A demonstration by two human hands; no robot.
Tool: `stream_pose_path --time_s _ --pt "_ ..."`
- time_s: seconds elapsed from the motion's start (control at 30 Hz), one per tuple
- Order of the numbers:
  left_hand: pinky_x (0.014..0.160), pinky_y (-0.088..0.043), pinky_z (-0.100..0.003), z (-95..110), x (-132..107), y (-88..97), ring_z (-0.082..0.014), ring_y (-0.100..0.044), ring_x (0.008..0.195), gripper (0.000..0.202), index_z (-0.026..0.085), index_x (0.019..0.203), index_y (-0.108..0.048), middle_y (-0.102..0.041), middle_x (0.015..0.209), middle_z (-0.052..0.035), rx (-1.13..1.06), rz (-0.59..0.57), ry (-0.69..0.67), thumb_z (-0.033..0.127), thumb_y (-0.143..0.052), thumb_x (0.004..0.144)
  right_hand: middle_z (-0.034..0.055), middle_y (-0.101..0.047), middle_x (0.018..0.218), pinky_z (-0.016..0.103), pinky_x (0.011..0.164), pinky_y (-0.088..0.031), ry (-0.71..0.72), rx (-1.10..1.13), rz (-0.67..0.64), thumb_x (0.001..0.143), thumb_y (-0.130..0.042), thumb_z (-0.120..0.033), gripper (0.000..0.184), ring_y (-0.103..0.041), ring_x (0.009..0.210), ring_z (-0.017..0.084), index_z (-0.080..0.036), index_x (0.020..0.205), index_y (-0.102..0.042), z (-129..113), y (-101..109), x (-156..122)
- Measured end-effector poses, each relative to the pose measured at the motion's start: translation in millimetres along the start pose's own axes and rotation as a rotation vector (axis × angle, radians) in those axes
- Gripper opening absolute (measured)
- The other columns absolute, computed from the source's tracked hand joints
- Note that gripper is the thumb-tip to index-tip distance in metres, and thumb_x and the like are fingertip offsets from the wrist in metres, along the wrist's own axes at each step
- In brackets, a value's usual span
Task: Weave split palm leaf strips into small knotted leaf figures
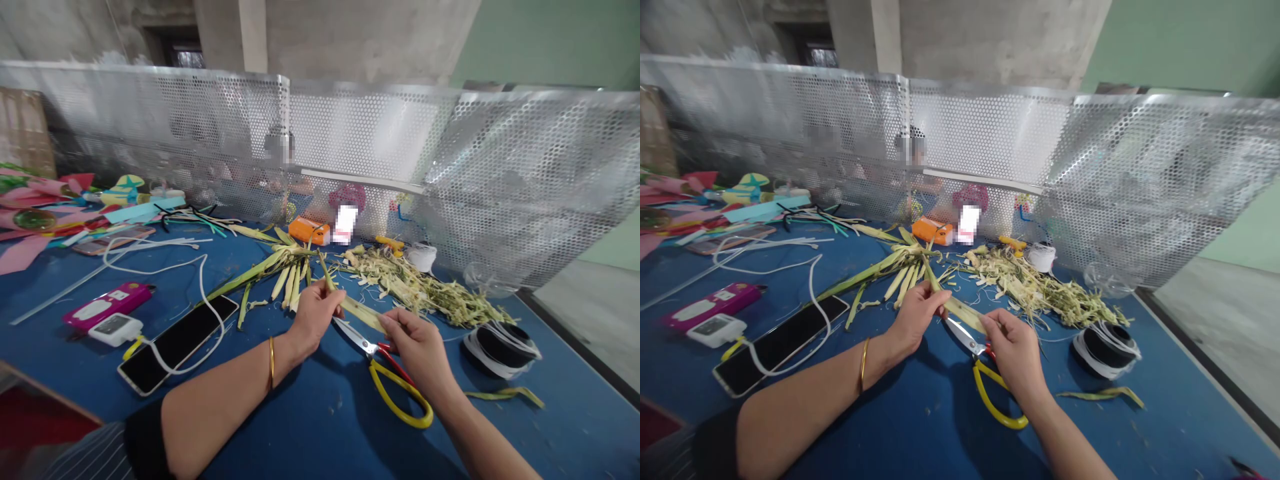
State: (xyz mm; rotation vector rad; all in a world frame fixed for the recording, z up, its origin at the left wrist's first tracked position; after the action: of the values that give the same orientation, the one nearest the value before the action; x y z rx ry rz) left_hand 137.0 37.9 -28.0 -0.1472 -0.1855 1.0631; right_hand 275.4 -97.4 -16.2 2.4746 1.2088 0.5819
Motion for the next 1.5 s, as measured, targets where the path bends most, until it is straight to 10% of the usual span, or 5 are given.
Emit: stream_pose_path --time_s 0.37,1.03,1.5 --pt "0.053 -0.051 -0.024 0 9 9.7 -0.0100 -0.056 0.053 0.028 0.018 0.072 -0.051 -0.057 0.062 0.0044 -0.156 0.036 0.101 0.023 -0.076 0.060 -0.0029 -0.047 0.051 0.022 0.045 -0.036 -0.055 0.026 0.020 0.077 -0.058 -0.052 0.035 -0.043 0.047 0.012 -0.019 0.064 -0.059 6 10 6" --pt "0.045 -0.040 -0.019 32 26 44.5 -0.0080 -0.046 0.046 0.026 0.020 0.061 -0.048 -0.048 0.054 0.0065 0.160 0.262 -0.260 0.032 -0.069 0.070 -0.0018 -0.057 0.054 0.022 0.049 -0.036 -0.111 0.164 -0.210 0.077 -0.062 -0.054 0.038 -0.049 0.047 0.011 -0.019 0.064 -0.056 -3 -28 -9" --pt "0.043 -0.041 -0.021 22 32 57.7 -0.0128 -0.058 0.045 0.026 0.017 0.064 -0.056 -0.059 0.052 0.0027 0.228 0.318 -0.094 0.034 -0.076 0.063 0.0000 -0.062 0.058 0.025 0.054 -0.045 -0.117 0.163 0.007 0.075 -0.064 -0.049 0.030 -0.055 0.052 0.014 -0.019 0.069 -0.062 20 6 10"
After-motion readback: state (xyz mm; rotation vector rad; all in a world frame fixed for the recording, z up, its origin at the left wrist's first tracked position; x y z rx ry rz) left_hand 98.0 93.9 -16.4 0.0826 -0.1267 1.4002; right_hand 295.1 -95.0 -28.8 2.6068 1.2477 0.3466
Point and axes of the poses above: each hand's wrist, its own x-axis towards the middle knuckle, its own y-axis out of the back of the hand, z = x × y, the point moved 10 cm from there along x, towards the middle knuckle
